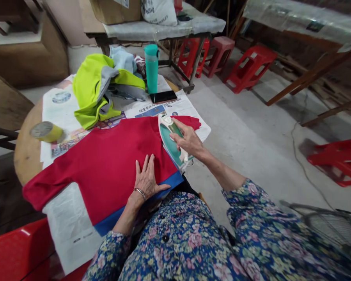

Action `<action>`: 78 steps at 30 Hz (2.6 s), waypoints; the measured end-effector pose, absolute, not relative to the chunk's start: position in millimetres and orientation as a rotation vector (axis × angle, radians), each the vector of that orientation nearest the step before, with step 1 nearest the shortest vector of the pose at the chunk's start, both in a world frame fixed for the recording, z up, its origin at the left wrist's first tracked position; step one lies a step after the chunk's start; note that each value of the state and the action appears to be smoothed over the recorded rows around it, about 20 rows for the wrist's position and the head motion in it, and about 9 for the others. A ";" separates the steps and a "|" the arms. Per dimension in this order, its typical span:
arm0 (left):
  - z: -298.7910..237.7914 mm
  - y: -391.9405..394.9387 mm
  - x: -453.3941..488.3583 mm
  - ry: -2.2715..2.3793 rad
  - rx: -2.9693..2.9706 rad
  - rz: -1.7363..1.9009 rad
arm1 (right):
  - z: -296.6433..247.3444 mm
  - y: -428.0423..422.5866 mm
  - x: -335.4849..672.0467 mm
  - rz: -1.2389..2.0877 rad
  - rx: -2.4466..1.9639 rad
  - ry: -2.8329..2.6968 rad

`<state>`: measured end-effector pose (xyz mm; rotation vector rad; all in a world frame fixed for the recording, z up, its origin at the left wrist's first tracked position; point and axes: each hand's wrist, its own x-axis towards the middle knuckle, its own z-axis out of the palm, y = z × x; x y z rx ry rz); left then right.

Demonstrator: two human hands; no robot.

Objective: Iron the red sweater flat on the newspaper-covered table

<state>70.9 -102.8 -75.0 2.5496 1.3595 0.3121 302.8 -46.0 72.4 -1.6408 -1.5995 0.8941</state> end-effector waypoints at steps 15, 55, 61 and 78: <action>-81.2 -103.9 65.2 1.344 2.580 0.304 | 58.5 -97.8 300.1 1.013 -1.512 -1.702; -69.3 -107.0 70.8 1.280 2.562 0.249 | 69.8 40.5 270.2 1.047 -1.562 -1.646; -74.7 -107.4 73.2 1.305 2.568 0.302 | 69.7 29.9 275.2 1.011 -1.576 -1.653; -72.5 -108.7 76.9 1.274 2.546 0.303 | 73.1 53.4 232.1 1.063 -1.512 -1.752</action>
